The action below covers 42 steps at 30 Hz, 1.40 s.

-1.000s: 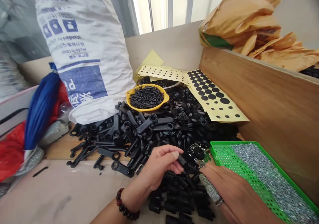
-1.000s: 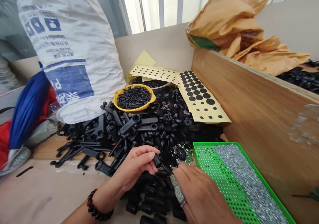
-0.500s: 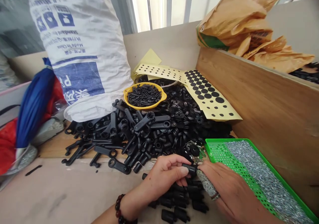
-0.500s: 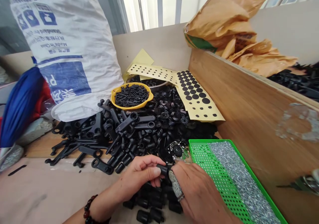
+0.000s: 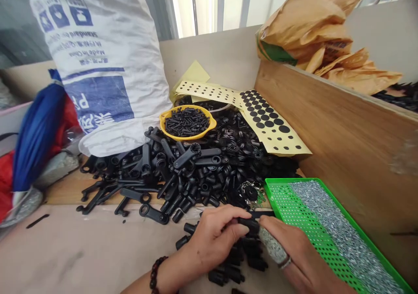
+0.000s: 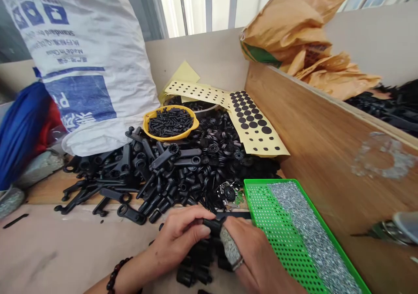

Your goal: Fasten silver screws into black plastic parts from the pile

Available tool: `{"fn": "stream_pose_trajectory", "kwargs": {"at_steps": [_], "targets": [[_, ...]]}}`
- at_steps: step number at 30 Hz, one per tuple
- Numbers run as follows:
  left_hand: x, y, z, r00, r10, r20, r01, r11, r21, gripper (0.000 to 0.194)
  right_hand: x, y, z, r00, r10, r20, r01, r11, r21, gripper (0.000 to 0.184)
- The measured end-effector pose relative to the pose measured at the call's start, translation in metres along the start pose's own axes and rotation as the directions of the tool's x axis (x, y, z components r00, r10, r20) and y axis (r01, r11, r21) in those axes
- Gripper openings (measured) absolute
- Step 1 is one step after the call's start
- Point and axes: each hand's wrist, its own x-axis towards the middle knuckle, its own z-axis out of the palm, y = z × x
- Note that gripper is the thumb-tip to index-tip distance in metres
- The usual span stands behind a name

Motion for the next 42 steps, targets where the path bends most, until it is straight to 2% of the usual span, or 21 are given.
{"fn": "stream_pose_trajectory", "kwargs": {"at_steps": [2, 5, 8, 10, 12, 15, 19, 21, 24, 26, 28, 29, 31, 34, 36, 38, 39, 41, 42], "targets": [[0.000, -0.003, 0.003, 0.984, -0.172, 0.037, 0.175, 0.974, -0.145, 0.020, -0.002, 0.001, 0.002, 0.992, -0.117, -0.039, 0.111, 0.984, -0.139, 0.022], [-0.001, -0.007, 0.005, 0.929, -0.333, 0.163, 0.370, 0.851, -0.372, 0.025, -0.004, 0.001, 0.004, 0.965, -0.249, -0.087, 0.209, 0.922, -0.326, 0.019], [-0.001, -0.009, 0.005, 0.880, -0.388, 0.275, 0.475, 0.743, -0.472, 0.029, -0.005, 0.001, 0.001, 0.945, -0.323, -0.051, 0.274, 0.867, -0.417, 0.017], [-0.002, -0.009, 0.004, 0.873, -0.388, 0.296, 0.487, 0.715, -0.501, 0.031, -0.004, 0.000, -0.001, 0.952, -0.305, -0.026, 0.272, 0.883, -0.383, 0.019], [-0.003, -0.008, 0.005, 0.886, -0.378, 0.268, 0.464, 0.711, -0.528, 0.032, -0.004, -0.001, -0.001, 0.966, -0.257, -0.028, 0.239, 0.929, -0.282, 0.021], [-0.004, -0.006, 0.009, 0.909, -0.361, 0.209, 0.413, 0.712, -0.569, 0.035, -0.004, -0.004, 0.000, 0.993, -0.119, 0.000, 0.119, 0.992, -0.042, 0.022], [-0.008, -0.006, 0.014, 0.928, -0.331, 0.169, 0.366, 0.733, -0.574, 0.038, -0.006, -0.011, 0.003, 0.995, 0.079, 0.063, -0.090, 0.975, 0.202, 0.023], [-0.011, -0.006, 0.015, 0.946, -0.300, 0.124, 0.321, 0.806, -0.498, 0.036, -0.007, -0.014, 0.003, 0.990, 0.125, 0.067, -0.137, 0.962, 0.236, 0.023], [-0.014, -0.005, 0.014, 0.983, -0.184, 0.007, 0.179, 0.950, -0.257, 0.025, -0.010, -0.014, 0.004, 0.995, 0.081, 0.054, -0.092, 0.966, 0.242, 0.023], [-0.016, -0.002, 0.013, 0.994, -0.105, -0.017, 0.102, 0.985, -0.137, 0.018, -0.012, -0.011, 0.007, 0.995, 0.092, 0.044, -0.101, 0.958, 0.268, 0.024], [-0.019, 0.000, 0.013, 0.999, -0.048, -0.011, 0.046, 0.996, -0.081, 0.016, -0.015, -0.005, 0.012, 0.973, 0.225, 0.056, -0.230, 0.901, 0.369, 0.025], [-0.020, 0.000, 0.014, 1.000, -0.015, -0.012, 0.015, 0.998, -0.059, 0.016, -0.017, -0.001, 0.017, 0.944, 0.322, 0.080, -0.323, 0.838, 0.441, 0.027], [-0.023, -0.001, 0.015, 0.998, 0.064, -0.024, -0.064, 0.998, 0.003, 0.016, -0.020, 0.003, 0.028, 0.864, 0.472, 0.176, -0.472, 0.635, 0.611, 0.030], [-0.027, -0.004, 0.018, 0.976, 0.216, -0.027, -0.213, 0.974, 0.074, 0.018, -0.023, 0.001, 0.039, 0.824, 0.529, 0.203, -0.511, 0.537, 0.672, 0.037], [-0.029, -0.005, 0.018, 0.967, 0.255, -0.014, -0.253, 0.964, 0.081, 0.019, -0.022, -0.004, 0.038, 0.823, 0.533, 0.194, -0.505, 0.532, 0.680, 0.037], [-0.029, -0.005, 0.018, 0.985, 0.171, -0.017, -0.171, 0.985, 0.039, 0.018, -0.021, -0.010, 0.031, 0.850, 0.496, 0.176, -0.483, 0.603, 0.635, 0.034], [-0.029, -0.004, 0.018, 0.996, 0.086, -0.014, -0.086, 0.996, -0.011, 0.018, -0.020, -0.011, 0.026, 0.888, 0.434, 0.154, -0.437, 0.689, 0.579, 0.032], [-0.028, -0.004, 0.019, 0.994, -0.107, 0.020, 0.108, 0.978, -0.178, 0.022, -0.018, -0.012, 0.017, 0.970, 0.221, 0.103, -0.244, 0.884, 0.398, 0.030], [-0.027, -0.004, 0.020, 0.980, -0.191, 0.053, 0.198, 0.940, -0.277, 0.026, -0.017, -0.011, 0.014, 0.993, 0.098, 0.070, -0.114, 0.955, 0.274, 0.030]]}}
